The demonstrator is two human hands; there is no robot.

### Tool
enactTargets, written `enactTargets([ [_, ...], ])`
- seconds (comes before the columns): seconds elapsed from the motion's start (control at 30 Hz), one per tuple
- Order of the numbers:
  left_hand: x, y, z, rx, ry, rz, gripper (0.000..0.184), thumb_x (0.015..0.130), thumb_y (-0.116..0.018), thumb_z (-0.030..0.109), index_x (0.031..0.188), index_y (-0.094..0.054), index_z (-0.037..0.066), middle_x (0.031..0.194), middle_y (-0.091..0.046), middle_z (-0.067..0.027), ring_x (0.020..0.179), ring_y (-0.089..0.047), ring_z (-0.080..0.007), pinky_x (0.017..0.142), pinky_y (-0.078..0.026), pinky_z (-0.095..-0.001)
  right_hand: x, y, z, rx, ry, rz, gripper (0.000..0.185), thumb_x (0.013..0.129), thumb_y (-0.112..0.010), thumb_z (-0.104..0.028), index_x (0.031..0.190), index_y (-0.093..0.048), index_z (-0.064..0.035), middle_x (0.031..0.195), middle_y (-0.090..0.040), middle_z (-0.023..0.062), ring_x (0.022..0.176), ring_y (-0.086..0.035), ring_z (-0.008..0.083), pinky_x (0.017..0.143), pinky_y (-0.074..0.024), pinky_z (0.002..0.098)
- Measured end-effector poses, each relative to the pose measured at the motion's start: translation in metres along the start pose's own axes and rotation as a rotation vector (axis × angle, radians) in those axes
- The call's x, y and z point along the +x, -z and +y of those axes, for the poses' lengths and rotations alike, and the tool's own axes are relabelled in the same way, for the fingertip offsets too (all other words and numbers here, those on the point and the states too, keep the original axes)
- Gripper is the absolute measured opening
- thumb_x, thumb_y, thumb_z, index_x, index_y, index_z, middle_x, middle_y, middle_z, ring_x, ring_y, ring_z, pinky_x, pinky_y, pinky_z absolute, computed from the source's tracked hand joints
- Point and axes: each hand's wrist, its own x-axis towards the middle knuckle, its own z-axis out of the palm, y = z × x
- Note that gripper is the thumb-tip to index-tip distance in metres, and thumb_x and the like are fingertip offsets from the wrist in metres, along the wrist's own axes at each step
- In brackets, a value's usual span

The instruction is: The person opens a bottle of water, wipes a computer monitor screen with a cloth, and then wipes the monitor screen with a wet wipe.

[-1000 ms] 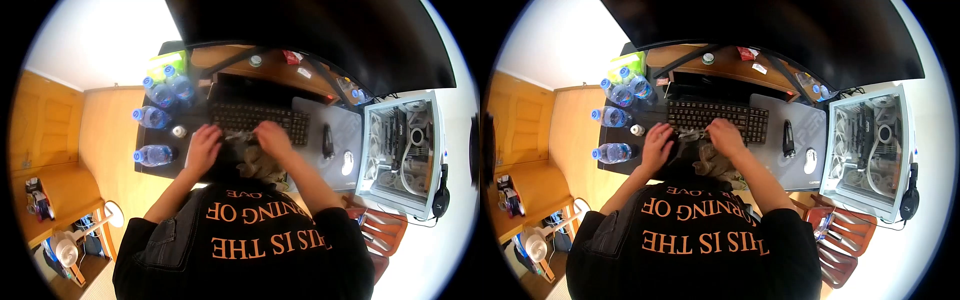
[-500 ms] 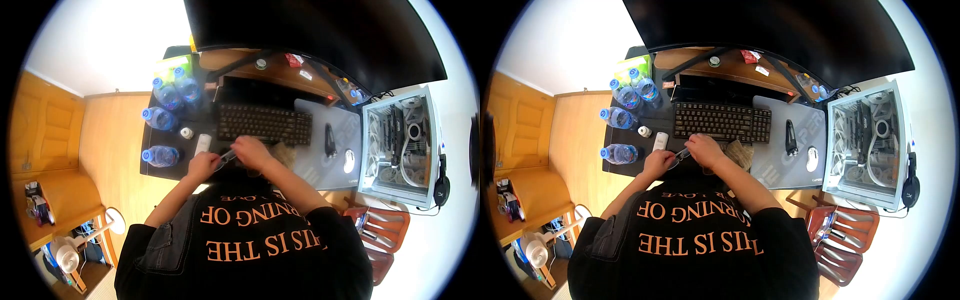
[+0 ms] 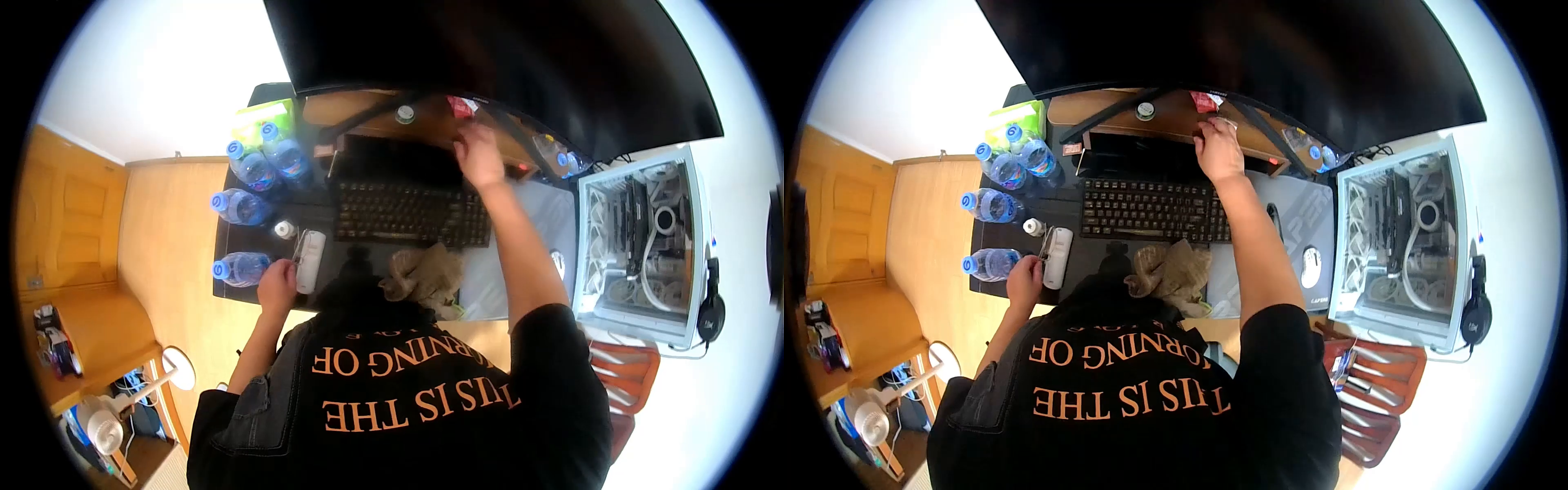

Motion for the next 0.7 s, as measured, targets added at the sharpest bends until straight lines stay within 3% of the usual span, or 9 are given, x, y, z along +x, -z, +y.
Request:
enactTargets([
  [0.03, -0.001, -0.004, -0.002, 0.031, 0.008, 0.029, 0.012, 0.085, -0.057, 0.016, 0.090, -0.063, 0.007, 0.085, -0.064, -0.0154, 0.080, -0.062, -0.0357, 0.069, -0.048, -0.0430, 0.011, -0.006, 0.010, -0.029, -0.037, -0.065, 0.037, 0.082, -0.064, -0.016, 0.117, -0.058, -0.0031, 0.122, -0.054, 0.0158, 0.115, -0.047, 0.0345, 0.098, -0.0411, 0.0414],
  [0.17, 0.000, -0.016, 0.005, 0.103, 0.085, 0.084, 0.012, 0.086, -0.056, 0.015, 0.090, -0.063, 0.006, 0.086, -0.065, -0.0163, 0.080, -0.062, -0.0369, 0.070, -0.049, -0.0445, 0.052, -0.024, 0.037, -0.106, -0.076, -0.184, 0.046, 0.085, -0.063, -0.026, 0.125, -0.052, -0.0066, 0.126, -0.052, 0.0181, 0.118, -0.046, 0.0356, 0.099, -0.0411, 0.0447],
  [0.27, 0.002, -0.023, 0.005, 0.149, 0.121, 0.115, 0.013, 0.087, -0.056, 0.015, 0.090, -0.063, 0.005, 0.087, -0.065, -0.0167, 0.080, -0.061, -0.0376, 0.070, -0.049, -0.0451, 0.073, -0.027, 0.044, -0.096, -0.146, -0.380, 0.044, 0.088, -0.058, -0.031, 0.125, -0.053, -0.0083, 0.126, -0.054, 0.0187, 0.117, -0.049, 0.0361, 0.098, -0.0427, 0.0444],
  [0.37, 0.004, -0.026, 0.005, 0.198, 0.118, 0.139, 0.013, 0.088, -0.055, 0.015, 0.090, -0.063, 0.004, 0.088, -0.065, -0.0172, 0.081, -0.062, -0.0381, 0.070, -0.049, -0.0455, 0.082, -0.031, 0.046, -0.119, -0.194, -0.411, 0.040, 0.090, -0.054, -0.033, 0.123, -0.055, -0.0099, 0.119, -0.060, 0.0178, 0.110, -0.057, 0.0345, 0.094, -0.0458, 0.0447],
  [0.47, 0.006, -0.031, -0.001, 0.206, 0.133, 0.128, 0.014, 0.088, -0.055, 0.015, 0.090, -0.062, 0.004, 0.088, -0.065, -0.0178, 0.082, -0.062, -0.0382, 0.070, -0.049, -0.0459, 0.089, -0.013, 0.035, -0.189, -0.180, -0.579, 0.039, 0.094, -0.045, -0.031, 0.129, -0.053, -0.0167, 0.121, -0.060, 0.0170, 0.114, -0.056, 0.0325, 0.097, -0.0433, 0.0443],
  [0.57, 0.007, -0.034, 0.000, 0.188, 0.144, 0.131, 0.015, 0.087, -0.058, 0.016, 0.090, -0.064, 0.003, 0.085, -0.066, -0.0182, 0.078, -0.063, -0.0375, 0.068, -0.049, -0.0446, 0.084, -0.019, 0.044, -0.313, -0.059, -0.570, 0.037, 0.094, -0.044, -0.024, 0.130, -0.052, -0.0193, 0.118, -0.062, 0.0164, 0.109, -0.060, 0.0318, 0.094, -0.0461, 0.0443],
  [0.7, 0.006, -0.031, 0.001, 0.177, 0.141, 0.087, 0.018, 0.087, -0.058, 0.016, 0.098, -0.065, 0.004, 0.090, -0.067, -0.0176, 0.082, -0.064, -0.0364, 0.072, -0.050, -0.0432, 0.074, -0.021, 0.066, -0.337, -0.051, -0.445, 0.028, 0.089, -0.051, -0.021, 0.116, -0.060, -0.0177, 0.104, -0.067, 0.0150, 0.095, -0.065, 0.0319, 0.081, -0.0531, 0.0422],
])
